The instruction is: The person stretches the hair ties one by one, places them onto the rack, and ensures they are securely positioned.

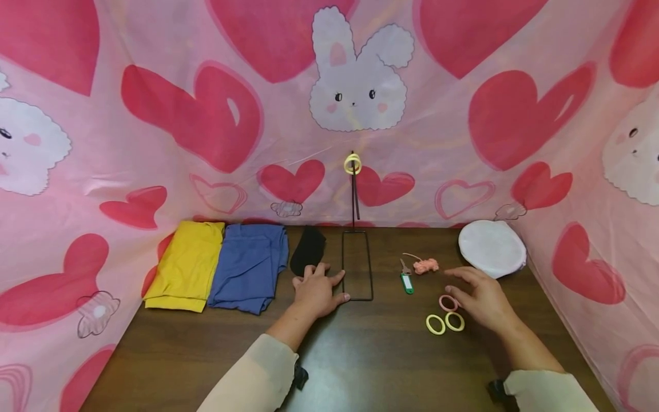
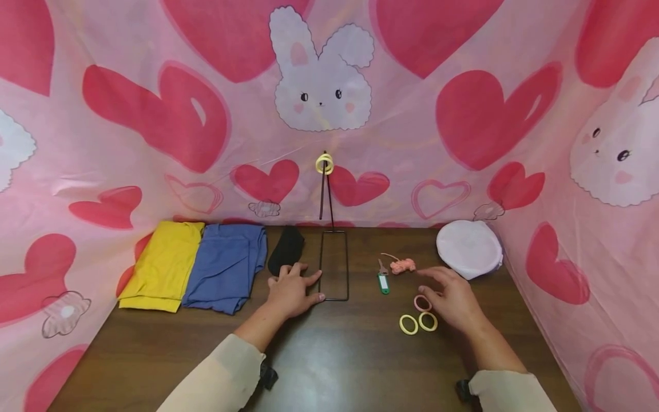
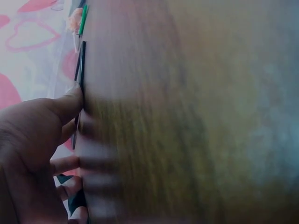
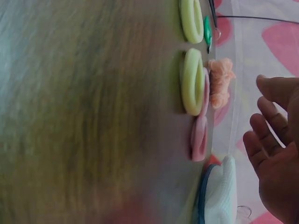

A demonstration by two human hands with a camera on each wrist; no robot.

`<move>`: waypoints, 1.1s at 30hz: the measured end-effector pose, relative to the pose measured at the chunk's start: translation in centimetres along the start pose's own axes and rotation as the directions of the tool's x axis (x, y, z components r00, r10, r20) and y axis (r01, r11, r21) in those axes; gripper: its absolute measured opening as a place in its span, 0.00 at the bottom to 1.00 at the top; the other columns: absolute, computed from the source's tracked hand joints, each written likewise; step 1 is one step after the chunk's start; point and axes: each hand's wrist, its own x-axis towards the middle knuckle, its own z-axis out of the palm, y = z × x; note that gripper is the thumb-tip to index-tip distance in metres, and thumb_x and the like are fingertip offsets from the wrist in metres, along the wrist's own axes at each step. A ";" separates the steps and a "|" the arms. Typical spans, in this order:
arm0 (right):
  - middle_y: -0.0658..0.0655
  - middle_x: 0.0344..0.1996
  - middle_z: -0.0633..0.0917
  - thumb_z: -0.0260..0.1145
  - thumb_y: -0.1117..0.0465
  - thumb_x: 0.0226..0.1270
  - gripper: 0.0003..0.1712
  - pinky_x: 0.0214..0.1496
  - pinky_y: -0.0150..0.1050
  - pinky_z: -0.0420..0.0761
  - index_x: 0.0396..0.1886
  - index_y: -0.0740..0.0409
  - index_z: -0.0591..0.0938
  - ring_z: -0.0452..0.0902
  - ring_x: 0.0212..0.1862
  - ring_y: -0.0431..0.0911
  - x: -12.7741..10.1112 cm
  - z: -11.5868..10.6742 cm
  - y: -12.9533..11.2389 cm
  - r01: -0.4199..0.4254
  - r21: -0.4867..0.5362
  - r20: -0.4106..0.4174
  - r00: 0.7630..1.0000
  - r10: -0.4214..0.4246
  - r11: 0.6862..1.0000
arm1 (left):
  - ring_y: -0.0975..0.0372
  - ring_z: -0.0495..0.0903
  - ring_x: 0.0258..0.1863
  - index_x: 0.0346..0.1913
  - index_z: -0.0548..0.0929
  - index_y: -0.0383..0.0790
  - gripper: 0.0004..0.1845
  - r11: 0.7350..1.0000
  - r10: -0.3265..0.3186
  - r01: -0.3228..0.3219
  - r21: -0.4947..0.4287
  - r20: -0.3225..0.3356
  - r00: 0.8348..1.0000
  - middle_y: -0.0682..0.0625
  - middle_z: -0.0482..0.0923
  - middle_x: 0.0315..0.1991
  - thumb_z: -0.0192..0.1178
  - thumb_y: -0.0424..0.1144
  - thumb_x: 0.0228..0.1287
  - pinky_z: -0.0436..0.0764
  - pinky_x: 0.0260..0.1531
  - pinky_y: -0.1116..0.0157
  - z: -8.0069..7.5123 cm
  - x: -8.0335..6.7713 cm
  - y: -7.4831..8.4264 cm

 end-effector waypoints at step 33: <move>0.50 0.42 0.90 0.79 0.75 0.44 0.26 0.46 0.40 0.80 0.48 0.58 0.90 0.83 0.45 0.45 -0.7 -0.1 2.8 0.084 0.070 0.304 0.947 -0.101 0.994 | 0.45 0.58 0.72 0.76 0.70 0.70 0.37 1.000 0.012 -0.012 -0.013 0.003 1.000 0.49 0.60 0.78 0.59 0.71 0.65 0.64 0.54 0.39 0.1 -0.1 -0.2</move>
